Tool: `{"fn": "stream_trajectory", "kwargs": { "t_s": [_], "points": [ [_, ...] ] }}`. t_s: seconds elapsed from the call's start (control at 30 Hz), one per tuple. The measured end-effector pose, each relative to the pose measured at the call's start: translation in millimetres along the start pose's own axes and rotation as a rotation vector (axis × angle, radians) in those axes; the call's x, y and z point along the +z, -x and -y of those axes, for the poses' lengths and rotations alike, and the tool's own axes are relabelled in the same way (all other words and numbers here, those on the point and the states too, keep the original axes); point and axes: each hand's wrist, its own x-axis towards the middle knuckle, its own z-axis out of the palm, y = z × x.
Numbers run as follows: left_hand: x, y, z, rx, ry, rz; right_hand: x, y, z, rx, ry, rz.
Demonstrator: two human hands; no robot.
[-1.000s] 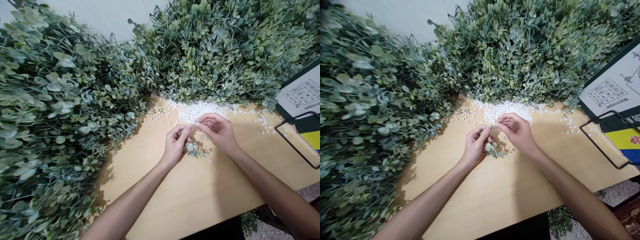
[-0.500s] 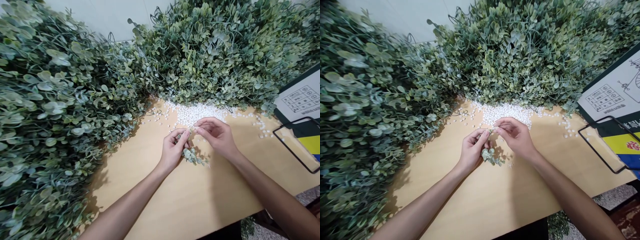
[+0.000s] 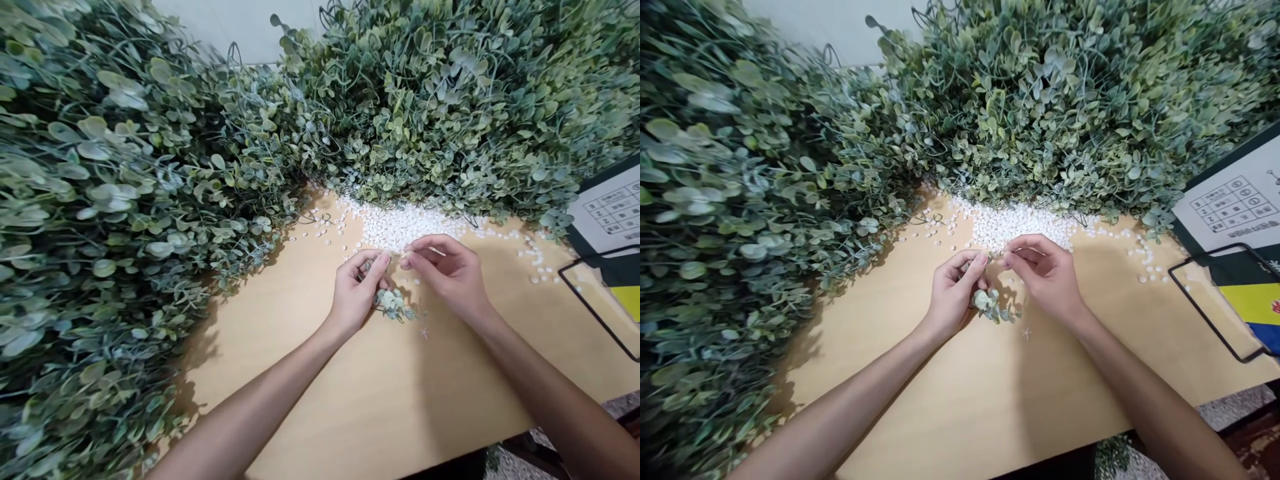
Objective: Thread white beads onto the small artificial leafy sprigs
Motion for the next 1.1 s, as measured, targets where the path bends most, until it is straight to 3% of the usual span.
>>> {"fn": "stream_trajectory", "kwargs": {
  "t_s": [0.17,1.1],
  "points": [
    [4.9,-2.5,-3.9,0.026,-0.095,-0.037,-2.8,-0.7,2.5,0.009,0.063,-0.062],
    [7.1,-4.3,-5.9,0.018,-0.049,-0.066,-4.2,-1.9,3.9,-0.020,0.117,-0.081]
  ]
}}
